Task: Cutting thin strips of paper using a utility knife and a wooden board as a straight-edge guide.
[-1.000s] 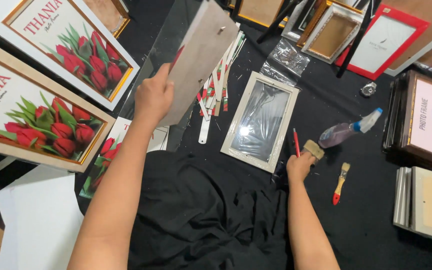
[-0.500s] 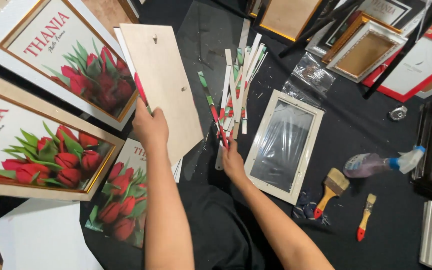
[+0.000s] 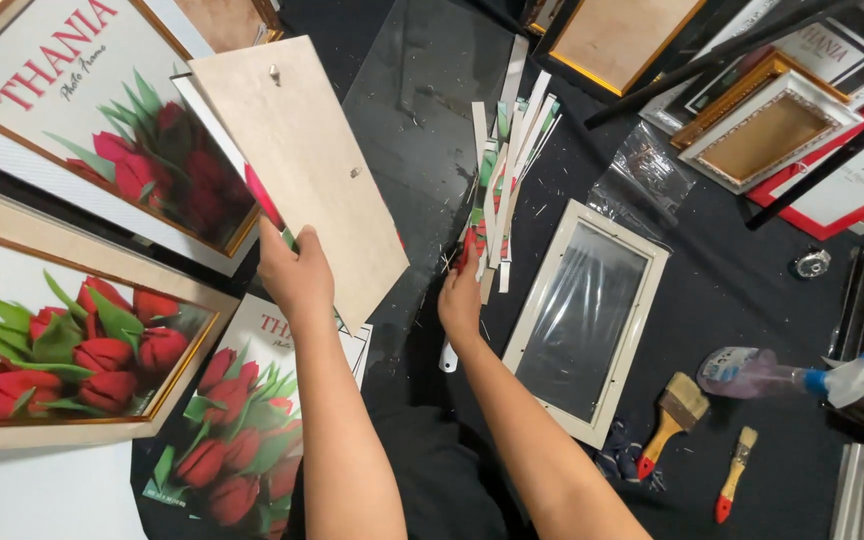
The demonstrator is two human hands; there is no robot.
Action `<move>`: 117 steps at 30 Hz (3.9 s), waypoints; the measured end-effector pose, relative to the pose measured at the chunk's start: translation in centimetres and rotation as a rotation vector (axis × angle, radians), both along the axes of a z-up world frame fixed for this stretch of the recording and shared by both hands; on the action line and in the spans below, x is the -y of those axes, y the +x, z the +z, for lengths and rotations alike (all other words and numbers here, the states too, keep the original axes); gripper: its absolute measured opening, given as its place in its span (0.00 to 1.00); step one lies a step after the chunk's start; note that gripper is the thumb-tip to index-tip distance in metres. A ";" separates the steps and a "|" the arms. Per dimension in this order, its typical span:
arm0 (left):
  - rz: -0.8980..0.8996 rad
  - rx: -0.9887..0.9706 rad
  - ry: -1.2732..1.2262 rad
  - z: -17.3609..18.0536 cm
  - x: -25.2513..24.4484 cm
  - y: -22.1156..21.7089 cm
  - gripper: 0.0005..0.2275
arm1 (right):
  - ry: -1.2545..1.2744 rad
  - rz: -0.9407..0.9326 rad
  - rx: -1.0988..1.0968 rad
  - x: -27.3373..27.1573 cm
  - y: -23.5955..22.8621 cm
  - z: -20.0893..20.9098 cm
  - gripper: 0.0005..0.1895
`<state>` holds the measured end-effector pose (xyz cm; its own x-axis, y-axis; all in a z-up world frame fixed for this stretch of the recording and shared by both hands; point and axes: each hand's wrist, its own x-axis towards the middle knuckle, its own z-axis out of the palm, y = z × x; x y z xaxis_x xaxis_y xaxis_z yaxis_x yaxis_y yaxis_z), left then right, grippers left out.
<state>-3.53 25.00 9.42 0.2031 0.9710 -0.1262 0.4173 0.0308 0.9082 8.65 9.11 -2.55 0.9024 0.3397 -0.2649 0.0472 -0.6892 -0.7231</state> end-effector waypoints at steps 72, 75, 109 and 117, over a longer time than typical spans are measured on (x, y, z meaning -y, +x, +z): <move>-0.026 -0.282 -0.081 -17.9 -4.2 3.4 0.20 | 0.132 -0.018 -0.318 0.7 0.1 -3.3 0.20; -0.021 -0.417 -0.018 -16.1 -3.6 4.0 0.19 | 0.144 -0.014 -0.306 0.7 0.4 -4.2 0.21; -0.589 -0.799 0.030 -11.0 -0.2 0.6 0.38 | 0.095 0.092 -0.244 1.3 -2.8 -0.6 0.19; -0.626 -0.844 0.070 -10.2 -0.2 0.6 0.36 | 0.011 0.134 -0.174 0.6 -2.4 -1.2 0.19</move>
